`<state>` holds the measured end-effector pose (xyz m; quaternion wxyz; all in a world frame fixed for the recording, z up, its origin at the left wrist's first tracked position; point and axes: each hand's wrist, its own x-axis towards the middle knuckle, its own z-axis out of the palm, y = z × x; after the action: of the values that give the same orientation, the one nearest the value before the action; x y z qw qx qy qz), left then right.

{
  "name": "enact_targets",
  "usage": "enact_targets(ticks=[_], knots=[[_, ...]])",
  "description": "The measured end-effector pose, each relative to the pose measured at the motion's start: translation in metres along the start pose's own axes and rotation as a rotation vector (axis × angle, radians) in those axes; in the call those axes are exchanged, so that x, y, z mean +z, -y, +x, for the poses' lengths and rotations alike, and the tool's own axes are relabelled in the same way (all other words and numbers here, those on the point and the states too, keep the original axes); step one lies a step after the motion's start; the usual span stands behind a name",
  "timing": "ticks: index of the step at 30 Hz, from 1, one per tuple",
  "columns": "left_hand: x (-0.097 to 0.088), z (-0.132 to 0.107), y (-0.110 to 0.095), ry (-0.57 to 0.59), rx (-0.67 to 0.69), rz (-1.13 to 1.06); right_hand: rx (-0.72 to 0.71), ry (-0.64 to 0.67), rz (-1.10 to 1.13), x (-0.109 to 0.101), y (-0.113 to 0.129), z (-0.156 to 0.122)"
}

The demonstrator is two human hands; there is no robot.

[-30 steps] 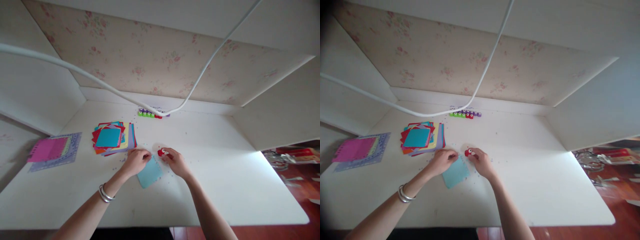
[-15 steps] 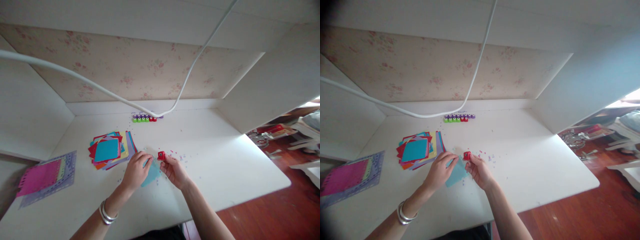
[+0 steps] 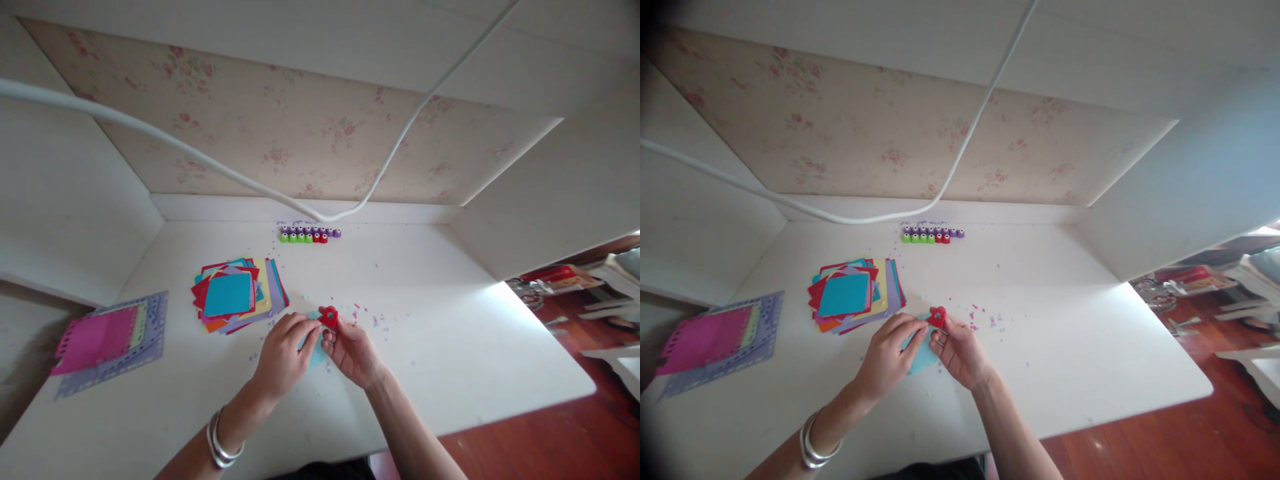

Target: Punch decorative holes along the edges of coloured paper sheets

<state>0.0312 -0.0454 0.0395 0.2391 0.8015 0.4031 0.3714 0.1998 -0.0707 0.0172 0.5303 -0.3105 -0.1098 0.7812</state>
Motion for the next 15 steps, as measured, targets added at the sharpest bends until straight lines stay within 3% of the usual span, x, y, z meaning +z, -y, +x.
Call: enact_targets(ticks=[8, 15], knots=[[0.002, -0.016, 0.022, 0.103, -0.065, 0.138, -0.021, -0.054, -0.042, -0.005, -0.002, 0.001], [0.014, -0.032, 0.028, 0.188, 0.062, 0.375, -0.094, -0.144, -0.187, -0.016, 0.006, -0.003]])
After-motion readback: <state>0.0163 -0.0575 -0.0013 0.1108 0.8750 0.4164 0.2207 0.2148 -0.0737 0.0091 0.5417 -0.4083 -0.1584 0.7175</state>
